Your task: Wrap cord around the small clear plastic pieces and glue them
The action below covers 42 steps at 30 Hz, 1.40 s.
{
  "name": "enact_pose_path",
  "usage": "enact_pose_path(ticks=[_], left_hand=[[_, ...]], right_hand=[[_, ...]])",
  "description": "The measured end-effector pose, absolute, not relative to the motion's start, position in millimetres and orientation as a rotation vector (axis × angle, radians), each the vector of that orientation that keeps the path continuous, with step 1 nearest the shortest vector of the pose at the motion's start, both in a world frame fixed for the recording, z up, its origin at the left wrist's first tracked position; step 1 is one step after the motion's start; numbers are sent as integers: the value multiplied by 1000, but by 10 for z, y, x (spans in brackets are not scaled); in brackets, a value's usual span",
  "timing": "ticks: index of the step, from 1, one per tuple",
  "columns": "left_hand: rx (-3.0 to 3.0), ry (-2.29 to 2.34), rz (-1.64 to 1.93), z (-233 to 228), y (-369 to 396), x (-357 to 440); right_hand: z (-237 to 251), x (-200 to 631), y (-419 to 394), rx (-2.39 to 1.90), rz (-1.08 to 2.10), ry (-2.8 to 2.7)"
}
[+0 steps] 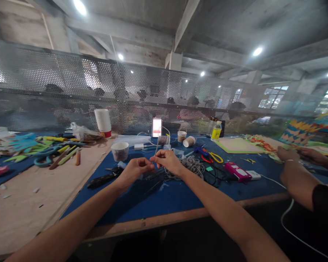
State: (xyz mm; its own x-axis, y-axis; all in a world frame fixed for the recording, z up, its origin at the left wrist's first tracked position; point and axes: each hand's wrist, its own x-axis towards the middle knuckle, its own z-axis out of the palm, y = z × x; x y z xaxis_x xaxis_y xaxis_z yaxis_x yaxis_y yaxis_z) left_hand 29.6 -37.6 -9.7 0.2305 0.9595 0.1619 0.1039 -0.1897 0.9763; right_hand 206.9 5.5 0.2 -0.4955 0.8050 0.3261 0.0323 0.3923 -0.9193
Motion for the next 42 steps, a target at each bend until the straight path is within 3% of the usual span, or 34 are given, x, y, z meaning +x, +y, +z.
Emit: enact_pose_path(ticks=[18, 28, 42], left_hand=[[1387, 820, 1011, -80, -396, 288], [1557, 1082, 1110, -91, -376, 295], [1538, 893, 1068, -45, -423, 325]], right_hand=[[8, 2076, 43, -682, 1208, -1842], [-4, 2070, 47, -714, 1181, -1840], [12, 2044, 8, -717, 1179, -1819]])
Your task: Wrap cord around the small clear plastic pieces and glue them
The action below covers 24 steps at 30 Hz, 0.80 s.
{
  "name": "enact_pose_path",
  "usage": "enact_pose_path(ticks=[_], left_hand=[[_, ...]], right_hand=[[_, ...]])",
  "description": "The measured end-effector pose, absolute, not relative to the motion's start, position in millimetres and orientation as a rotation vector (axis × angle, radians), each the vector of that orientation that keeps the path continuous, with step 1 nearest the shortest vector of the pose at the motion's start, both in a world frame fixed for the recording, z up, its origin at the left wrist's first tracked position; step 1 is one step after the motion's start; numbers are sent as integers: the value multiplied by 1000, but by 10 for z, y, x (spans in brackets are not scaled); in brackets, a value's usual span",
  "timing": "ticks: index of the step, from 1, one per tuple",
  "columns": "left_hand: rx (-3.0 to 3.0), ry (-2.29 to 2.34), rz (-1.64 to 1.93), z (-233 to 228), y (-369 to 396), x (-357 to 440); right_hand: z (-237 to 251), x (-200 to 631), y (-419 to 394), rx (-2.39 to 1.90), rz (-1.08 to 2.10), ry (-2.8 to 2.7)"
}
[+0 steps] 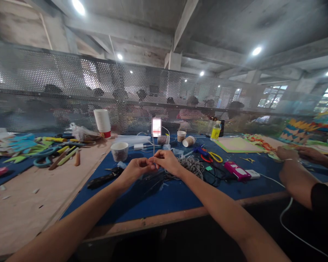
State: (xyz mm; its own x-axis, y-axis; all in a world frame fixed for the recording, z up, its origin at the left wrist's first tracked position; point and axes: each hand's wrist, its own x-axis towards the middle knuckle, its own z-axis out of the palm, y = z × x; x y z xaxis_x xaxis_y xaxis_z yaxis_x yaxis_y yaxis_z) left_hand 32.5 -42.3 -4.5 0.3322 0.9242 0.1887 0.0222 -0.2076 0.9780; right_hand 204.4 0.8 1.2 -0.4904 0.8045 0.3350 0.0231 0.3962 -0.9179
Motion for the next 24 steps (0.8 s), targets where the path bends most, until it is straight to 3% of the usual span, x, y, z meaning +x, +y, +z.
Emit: enact_pose_path(ticks=[24], left_hand=[[1480, 912, 1172, 7, -381, 227]], right_hand=[[163, 1910, 25, -773, 994, -1830]])
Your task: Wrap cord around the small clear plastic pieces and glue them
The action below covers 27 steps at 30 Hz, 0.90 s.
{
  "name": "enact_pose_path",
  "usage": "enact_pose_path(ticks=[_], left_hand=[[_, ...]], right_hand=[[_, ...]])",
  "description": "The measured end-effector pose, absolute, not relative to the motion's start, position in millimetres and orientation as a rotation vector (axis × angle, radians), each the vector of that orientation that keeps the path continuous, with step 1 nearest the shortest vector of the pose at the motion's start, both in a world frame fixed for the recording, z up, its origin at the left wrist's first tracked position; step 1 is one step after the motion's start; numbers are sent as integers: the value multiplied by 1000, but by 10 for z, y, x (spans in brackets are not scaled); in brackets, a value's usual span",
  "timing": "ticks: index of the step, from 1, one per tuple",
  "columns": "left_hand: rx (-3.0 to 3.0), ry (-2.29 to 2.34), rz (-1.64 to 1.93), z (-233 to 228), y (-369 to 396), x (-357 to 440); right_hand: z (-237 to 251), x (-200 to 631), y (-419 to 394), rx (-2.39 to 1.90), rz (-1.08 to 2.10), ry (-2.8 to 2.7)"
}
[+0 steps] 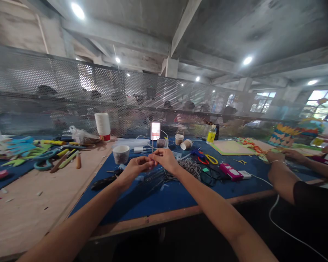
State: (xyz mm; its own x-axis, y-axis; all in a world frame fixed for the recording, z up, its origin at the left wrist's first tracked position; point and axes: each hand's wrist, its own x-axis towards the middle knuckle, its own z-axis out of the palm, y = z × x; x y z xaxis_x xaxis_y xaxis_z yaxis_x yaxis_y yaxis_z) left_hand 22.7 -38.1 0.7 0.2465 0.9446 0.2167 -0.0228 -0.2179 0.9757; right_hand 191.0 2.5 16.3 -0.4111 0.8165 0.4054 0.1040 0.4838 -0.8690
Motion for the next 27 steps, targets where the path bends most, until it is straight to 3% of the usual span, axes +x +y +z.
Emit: enact_pose_path(ticks=[27], left_hand=[[1508, 925, 1168, 3, -347, 183]], right_hand=[[125, 1897, -53, -729, 1018, -1718]])
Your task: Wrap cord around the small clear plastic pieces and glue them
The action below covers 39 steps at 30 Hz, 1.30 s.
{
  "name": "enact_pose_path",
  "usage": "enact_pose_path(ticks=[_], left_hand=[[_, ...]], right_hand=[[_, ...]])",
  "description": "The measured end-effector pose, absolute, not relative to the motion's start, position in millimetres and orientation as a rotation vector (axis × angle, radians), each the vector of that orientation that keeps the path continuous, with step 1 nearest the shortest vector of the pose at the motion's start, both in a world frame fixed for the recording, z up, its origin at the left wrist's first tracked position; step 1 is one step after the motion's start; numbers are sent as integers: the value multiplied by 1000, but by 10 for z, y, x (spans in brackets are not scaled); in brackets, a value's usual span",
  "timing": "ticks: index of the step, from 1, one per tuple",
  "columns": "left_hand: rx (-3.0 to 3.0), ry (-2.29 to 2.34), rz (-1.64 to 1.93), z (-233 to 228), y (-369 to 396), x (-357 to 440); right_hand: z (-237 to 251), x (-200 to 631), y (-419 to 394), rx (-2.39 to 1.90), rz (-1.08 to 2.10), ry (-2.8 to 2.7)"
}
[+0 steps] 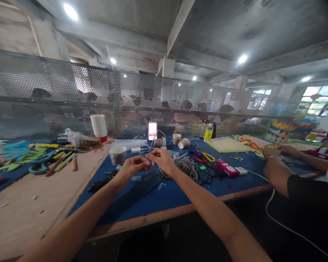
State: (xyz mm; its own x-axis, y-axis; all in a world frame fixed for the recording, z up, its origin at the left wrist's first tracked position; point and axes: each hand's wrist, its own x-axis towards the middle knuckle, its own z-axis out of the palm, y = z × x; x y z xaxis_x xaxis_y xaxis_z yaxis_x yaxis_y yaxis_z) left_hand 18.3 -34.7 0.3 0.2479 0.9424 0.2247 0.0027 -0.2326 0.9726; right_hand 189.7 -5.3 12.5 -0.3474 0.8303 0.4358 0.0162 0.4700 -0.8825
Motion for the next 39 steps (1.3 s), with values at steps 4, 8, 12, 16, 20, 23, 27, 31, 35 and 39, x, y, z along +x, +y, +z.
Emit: enact_pose_path(ticks=[4, 8, 12, 16, 20, 23, 27, 31, 35, 39], left_hand=[[1487, 835, 1145, 30, -369, 201], [1420, 718, 1128, 59, -377, 200], [1350, 740, 1230, 61, -345, 178], [1398, 661, 1212, 117, -394, 245], [1409, 539, 1140, 176, -457, 320], [1381, 573, 1148, 160, -437, 282], [1457, 616, 1037, 137, -411, 180], [1551, 623, 954, 161, -419, 150], [1582, 716, 996, 130, -358, 173], [1671, 821, 985, 48, -257, 171]], right_hand=[[143, 1891, -81, -729, 1013, -1745], [236, 1899, -124, -712, 1079, -1699], [421, 1919, -154, -697, 1098, -1579], [601, 1859, -180, -590, 1167, -1528], [677, 1739, -231, -615, 1199, -1574], [716, 1703, -254, -603, 1173, -1619], [880, 1767, -229, -622, 1085, -1625], [1217, 1964, -189, -580, 947, -1631], [1605, 2289, -158, -581, 665, -1611], [1853, 2636, -92, -660, 418, -1503]])
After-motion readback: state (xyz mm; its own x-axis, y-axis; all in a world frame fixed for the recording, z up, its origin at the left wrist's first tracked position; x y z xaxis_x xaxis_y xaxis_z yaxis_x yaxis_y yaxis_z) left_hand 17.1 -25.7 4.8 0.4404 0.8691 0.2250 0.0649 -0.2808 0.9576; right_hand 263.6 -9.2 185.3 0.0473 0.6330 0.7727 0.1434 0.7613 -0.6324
